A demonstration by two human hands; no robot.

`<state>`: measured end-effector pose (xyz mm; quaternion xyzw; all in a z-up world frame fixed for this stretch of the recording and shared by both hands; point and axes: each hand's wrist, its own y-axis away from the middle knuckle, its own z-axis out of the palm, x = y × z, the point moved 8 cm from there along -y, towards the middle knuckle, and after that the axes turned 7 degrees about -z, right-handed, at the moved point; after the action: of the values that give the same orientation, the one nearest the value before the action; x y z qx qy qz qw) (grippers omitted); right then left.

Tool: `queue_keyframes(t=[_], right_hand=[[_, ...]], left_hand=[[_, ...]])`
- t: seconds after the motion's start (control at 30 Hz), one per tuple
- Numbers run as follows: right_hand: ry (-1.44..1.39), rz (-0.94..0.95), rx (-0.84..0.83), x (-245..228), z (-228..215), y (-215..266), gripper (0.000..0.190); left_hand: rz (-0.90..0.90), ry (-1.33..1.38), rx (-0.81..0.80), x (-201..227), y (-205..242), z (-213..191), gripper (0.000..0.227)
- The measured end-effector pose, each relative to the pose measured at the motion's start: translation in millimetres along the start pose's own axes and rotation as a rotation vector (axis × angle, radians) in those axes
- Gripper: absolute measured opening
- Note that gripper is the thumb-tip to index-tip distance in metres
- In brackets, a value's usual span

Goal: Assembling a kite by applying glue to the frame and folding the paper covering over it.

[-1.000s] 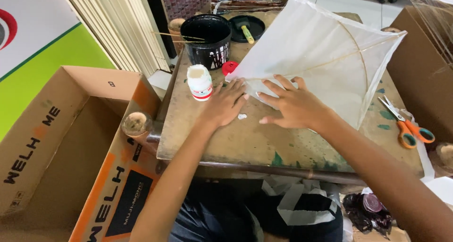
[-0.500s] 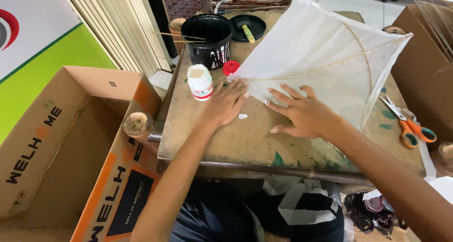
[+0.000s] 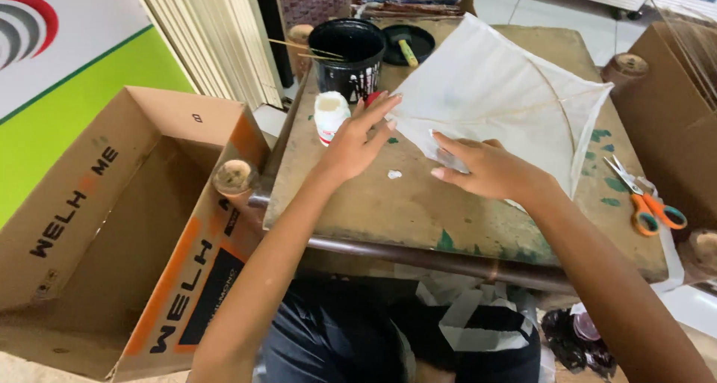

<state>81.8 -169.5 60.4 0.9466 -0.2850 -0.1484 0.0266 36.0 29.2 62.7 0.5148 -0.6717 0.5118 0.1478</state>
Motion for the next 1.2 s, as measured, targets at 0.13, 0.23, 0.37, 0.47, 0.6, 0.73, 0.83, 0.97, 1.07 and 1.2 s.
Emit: queue_keyframes(t=[0.13, 0.23, 0.37, 0.47, 0.6, 0.73, 0.83, 0.97, 1.07, 1.2], right_hand=[[-0.008, 0.018, 0.008, -13, -12, 0, 0.076], [-0.04, -0.03, 0.131, -40, -38, -2, 0.072], [-0.132, -0.306, 0.412, -71, -62, -22, 0.062], [-0.119, -0.477, 0.495, -107, -68, -33, 0.055], [-0.126, -0.447, 0.412, -131, -55, -67, 0.059], [-0.104, -0.351, 0.369, -127, -44, -105, 0.058], [-0.089, -0.268, 0.3, -125, -39, -122, 0.052], [-0.085, -0.185, 0.175, -106, -21, -145, 0.054], [-0.078, -0.151, 0.13, -99, -20, -144, 0.054], [-0.117, -0.124, 0.017, -102, -30, -121, 0.056]], left_hand=[[0.105, -0.033, 0.039, 19, 4, -27, 0.043], [0.268, -0.033, 0.159, 46, 14, -57, 0.037], [0.314, -0.046, 0.307, 40, 27, -95, 0.03], [0.232, -0.08, 0.329, 8, 35, -112, 0.032], [0.01, -0.118, 0.314, -14, 40, -122, 0.036], [-0.036, -0.075, 0.26, -43, 36, -114, 0.042], [-0.214, -0.084, 0.144, -58, 31, -105, 0.051], [-0.368, 0.082, 0.077, -81, 26, -97, 0.054], [-0.42, 0.115, -0.017, -85, 22, -91, 0.057], [-0.401, 0.172, -0.108, -71, 21, -82, 0.064]])
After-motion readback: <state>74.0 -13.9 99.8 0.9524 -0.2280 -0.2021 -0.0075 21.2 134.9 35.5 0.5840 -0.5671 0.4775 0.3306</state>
